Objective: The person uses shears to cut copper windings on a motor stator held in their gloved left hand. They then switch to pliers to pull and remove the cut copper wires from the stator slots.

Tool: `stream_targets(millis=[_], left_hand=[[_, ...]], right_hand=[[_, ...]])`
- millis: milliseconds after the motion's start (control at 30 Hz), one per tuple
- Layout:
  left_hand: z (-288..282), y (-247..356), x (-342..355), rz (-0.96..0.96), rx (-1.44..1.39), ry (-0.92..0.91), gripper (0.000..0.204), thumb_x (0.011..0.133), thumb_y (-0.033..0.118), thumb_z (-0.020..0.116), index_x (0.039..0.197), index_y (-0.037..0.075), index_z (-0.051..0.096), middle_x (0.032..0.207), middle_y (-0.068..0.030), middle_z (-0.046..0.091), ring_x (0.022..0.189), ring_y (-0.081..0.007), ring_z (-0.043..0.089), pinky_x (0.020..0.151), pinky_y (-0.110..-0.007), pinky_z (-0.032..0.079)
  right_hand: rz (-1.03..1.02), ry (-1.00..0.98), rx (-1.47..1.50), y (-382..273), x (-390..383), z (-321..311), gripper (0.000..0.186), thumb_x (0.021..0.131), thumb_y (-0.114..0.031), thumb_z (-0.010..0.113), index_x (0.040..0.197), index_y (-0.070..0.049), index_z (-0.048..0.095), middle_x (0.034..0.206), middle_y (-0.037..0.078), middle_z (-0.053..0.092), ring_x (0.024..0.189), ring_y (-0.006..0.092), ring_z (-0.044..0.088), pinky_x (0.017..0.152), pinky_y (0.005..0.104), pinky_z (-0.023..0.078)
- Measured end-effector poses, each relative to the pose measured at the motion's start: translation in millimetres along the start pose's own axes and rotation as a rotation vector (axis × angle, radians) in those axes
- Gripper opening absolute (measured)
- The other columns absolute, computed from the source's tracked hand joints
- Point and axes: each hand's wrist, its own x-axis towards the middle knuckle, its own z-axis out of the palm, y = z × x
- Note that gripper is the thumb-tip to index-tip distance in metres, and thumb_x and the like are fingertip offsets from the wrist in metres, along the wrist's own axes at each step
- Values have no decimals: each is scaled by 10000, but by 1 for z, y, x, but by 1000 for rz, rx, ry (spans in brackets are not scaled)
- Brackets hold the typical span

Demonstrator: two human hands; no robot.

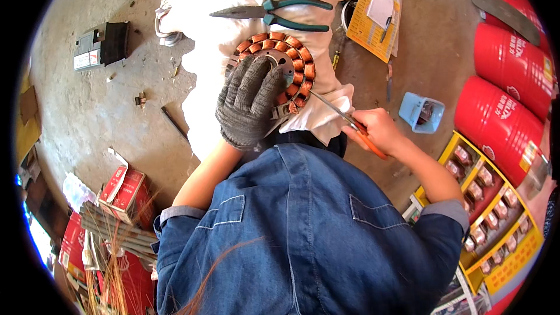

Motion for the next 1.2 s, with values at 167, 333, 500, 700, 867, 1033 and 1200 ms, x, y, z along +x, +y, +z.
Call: stream_targets(millis=[167, 333, 500, 700, 867, 1033, 1200], left_hand=[[4, -1, -1, 39, 56, 31, 647, 717, 389, 799, 1278, 108, 641, 1266, -139, 631, 1199, -361, 599, 989, -485, 486], [1, 5, 2, -6, 43, 11, 688, 698, 373, 825, 1283, 72, 625, 1263, -160, 639, 1183, -376, 610, 969, -485, 499], [2, 7, 2, -2, 46, 47, 729, 693, 372, 838, 1302, 47, 601, 1273, -173, 633, 1187, -383, 607, 986, -475, 496], [7, 7, 0, -29, 28, 78, 721, 687, 340, 851, 1285, 28, 599, 1273, -194, 627, 1173, -389, 613, 990, -493, 494], [9, 8, 3, -3, 46, 128, 670, 673, 265, 862, 1249, 29, 615, 1231, -191, 637, 1146, -388, 624, 989, -513, 492], [8, 15, 1, -5, 67, 95, 676, 667, 228, 855, 1269, 48, 606, 1265, -174, 624, 1181, -383, 603, 1010, -505, 478], [13, 8, -6, 12, 63, 118, 687, 681, 282, 839, 1286, 61, 600, 1299, -160, 607, 1207, -379, 586, 1027, -513, 461]], right_hand=[[-133, 99, -15, 28, 8, 27, 382, 820, -239, 773, 627, -51, 502, 572, 149, 536, 532, 364, 563, 505, 417, 457], [-249, 188, -61, 50, 22, 46, 308, 787, -208, 777, 664, -53, 541, 584, 126, 560, 542, 339, 599, 514, 406, 489], [-322, 322, 18, 60, 35, 66, 228, 771, -148, 773, 732, -42, 575, 593, 120, 556, 525, 317, 588, 498, 396, 471], [-294, 323, 13, 56, 33, 68, 223, 795, -185, 757, 762, -46, 585, 630, 126, 590, 569, 335, 614, 523, 413, 487], [-2, 37, 135, 18, 2, 18, 344, 856, -242, 736, 672, -22, 546, 597, 168, 547, 523, 348, 531, 510, 417, 436], [217, -321, 318, -9, -11, -28, 473, 915, -305, 694, 597, -1, 522, 554, 190, 491, 480, 278, 445, 511, 397, 407], [222, -296, 182, -15, -10, -48, 569, 906, -485, 694, 663, 13, 565, 569, 171, 506, 511, 225, 486, 547, 386, 438]])
